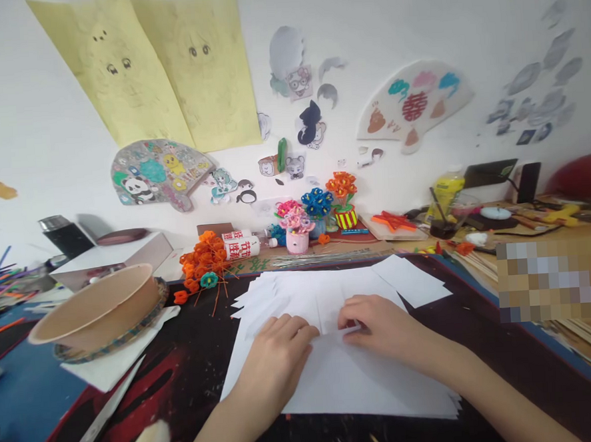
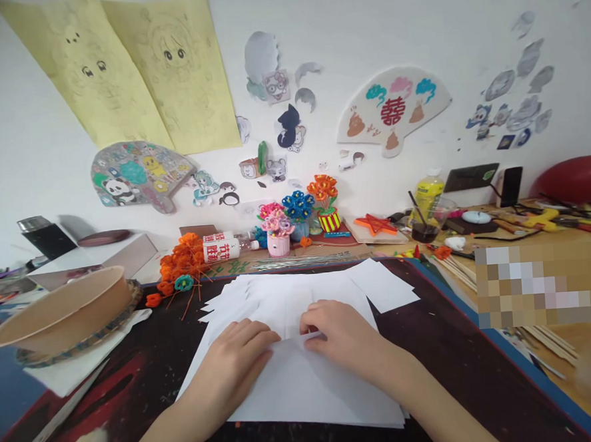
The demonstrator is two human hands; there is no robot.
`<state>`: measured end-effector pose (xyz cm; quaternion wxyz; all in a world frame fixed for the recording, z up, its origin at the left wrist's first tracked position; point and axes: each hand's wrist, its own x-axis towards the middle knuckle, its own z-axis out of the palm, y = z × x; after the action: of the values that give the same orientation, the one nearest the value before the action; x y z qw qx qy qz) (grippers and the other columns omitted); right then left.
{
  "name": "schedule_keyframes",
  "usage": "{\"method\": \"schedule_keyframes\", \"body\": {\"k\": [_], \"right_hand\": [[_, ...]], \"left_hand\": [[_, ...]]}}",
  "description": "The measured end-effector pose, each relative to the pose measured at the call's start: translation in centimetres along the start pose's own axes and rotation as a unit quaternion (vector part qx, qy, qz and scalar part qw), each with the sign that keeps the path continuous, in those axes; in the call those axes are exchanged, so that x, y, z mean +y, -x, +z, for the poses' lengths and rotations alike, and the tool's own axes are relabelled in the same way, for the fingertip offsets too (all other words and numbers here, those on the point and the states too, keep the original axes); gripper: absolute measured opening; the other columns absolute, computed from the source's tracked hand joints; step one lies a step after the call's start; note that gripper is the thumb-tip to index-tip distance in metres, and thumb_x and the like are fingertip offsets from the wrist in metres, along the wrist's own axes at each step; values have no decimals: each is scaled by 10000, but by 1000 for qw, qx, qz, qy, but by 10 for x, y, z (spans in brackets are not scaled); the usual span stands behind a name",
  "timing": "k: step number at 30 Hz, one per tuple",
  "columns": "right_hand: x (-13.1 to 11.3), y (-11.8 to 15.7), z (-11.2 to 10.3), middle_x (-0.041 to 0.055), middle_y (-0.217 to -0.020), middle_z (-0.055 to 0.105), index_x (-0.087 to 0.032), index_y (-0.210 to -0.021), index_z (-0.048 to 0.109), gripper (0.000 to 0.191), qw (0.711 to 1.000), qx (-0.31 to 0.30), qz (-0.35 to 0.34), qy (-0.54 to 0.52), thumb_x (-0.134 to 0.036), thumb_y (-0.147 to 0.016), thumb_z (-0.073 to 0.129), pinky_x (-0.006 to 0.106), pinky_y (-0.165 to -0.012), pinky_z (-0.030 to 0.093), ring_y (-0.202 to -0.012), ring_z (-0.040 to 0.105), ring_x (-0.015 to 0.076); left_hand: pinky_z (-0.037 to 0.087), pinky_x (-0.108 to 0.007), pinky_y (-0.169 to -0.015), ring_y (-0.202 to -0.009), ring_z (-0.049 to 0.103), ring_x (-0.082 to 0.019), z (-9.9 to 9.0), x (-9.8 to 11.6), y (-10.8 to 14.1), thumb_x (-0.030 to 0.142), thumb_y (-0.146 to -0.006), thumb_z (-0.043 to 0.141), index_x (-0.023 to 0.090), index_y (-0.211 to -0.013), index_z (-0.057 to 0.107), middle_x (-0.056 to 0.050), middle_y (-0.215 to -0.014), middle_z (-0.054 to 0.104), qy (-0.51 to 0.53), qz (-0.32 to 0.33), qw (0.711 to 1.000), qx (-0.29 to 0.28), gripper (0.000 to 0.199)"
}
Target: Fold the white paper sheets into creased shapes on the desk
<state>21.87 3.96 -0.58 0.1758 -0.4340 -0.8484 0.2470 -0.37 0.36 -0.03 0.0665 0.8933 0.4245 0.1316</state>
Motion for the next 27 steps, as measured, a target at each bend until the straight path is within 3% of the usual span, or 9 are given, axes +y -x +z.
{"method": "schedule_keyframes", "body": {"k": [2, 4, 7, 11, 14, 18, 21, 27], "right_hand": [[0, 0, 0, 9, -782, 647, -196, -747, 658, 99, 1000, 3, 0, -14, -115, -739, 601, 269, -659, 361, -718, 560, 164], [-1, 0, 0, 5, -771, 649, -193, -741, 654, 93, 999, 8, 6, -39, -129, -759, 588, 266, -652, 367, -705, 560, 160], [-2, 1, -3, -5, -677, 616, -188, -754, 655, 97, 995, 29, 41, -86, -217, -810, 581, 263, -603, 369, -636, 536, 154], [-5, 3, -10, -22, -584, 531, -170, -736, 620, 224, 961, 36, 77, -263, -376, -822, 609, 255, -528, 384, -537, 521, 140], [-9, 5, -14, -25, -608, 527, -154, -784, 631, 320, 904, 6, 79, -420, -471, -779, 672, 237, -507, 391, -518, 493, 113], [-17, 6, -12, -20, -654, 539, -143, -848, 673, 405, 853, -59, 72, -513, -525, -724, 729, 212, -497, 393, -526, 450, 87], [-20, 7, -5, -14, -658, 558, -140, -836, 668, 391, 839, -101, 64, -530, -515, -742, 722, 200, -484, 390, -509, 472, 78], [-24, 7, 4, -20, -632, 567, -137, -821, 647, 356, 842, -133, 52, -521, -485, -772, 707, 192, -457, 366, -484, 508, 79]], "left_hand": [[444, -410, -763, -910, 588, -278, 0, 2, 0, 205, -886, 587, 190, -1089, 613, -81, -1035, 664, -7, 13, 1000, -18, 205], [443, -429, -782, -940, 584, -295, 0, 3, 1, 280, -831, 679, 197, -1167, 571, -83, -1081, 659, 18, 11, 1000, -20, 362], [438, -415, -833, -985, 571, -272, -1, 1, 3, 229, -781, 721, 243, -1274, 484, -69, -1159, 629, 112, -46, 992, 35, 547], [447, -315, -747, -798, 561, -167, -9, -4, 4, 194, -756, 718, 285, -1296, 431, -22, -1011, 597, 340, -118, 925, 122, 619], [441, -280, -720, -748, 552, -125, -11, -4, 3, 218, -725, 758, 295, -1310, 399, -19, -1025, 553, 484, -87, 862, 125, 690], [416, -248, -648, -651, 535, -91, -5, 2, 2, 299, -701, 797, 311, -1354, 337, 0, -937, 555, 567, -102, 806, 132, 798], [405, -236, -607, -627, 534, -99, -1, 9, 1, 364, -670, 820, 299, -1364, 332, 0, -881, 576, 593, -128, 781, 149, 851], [449, -258, -643, -701, 592, -134, 1, 19, -1, 439, -631, 833, 301, -1320, 386, -49, -1020, 612, 637, -139, 740, 167, 832]]}}
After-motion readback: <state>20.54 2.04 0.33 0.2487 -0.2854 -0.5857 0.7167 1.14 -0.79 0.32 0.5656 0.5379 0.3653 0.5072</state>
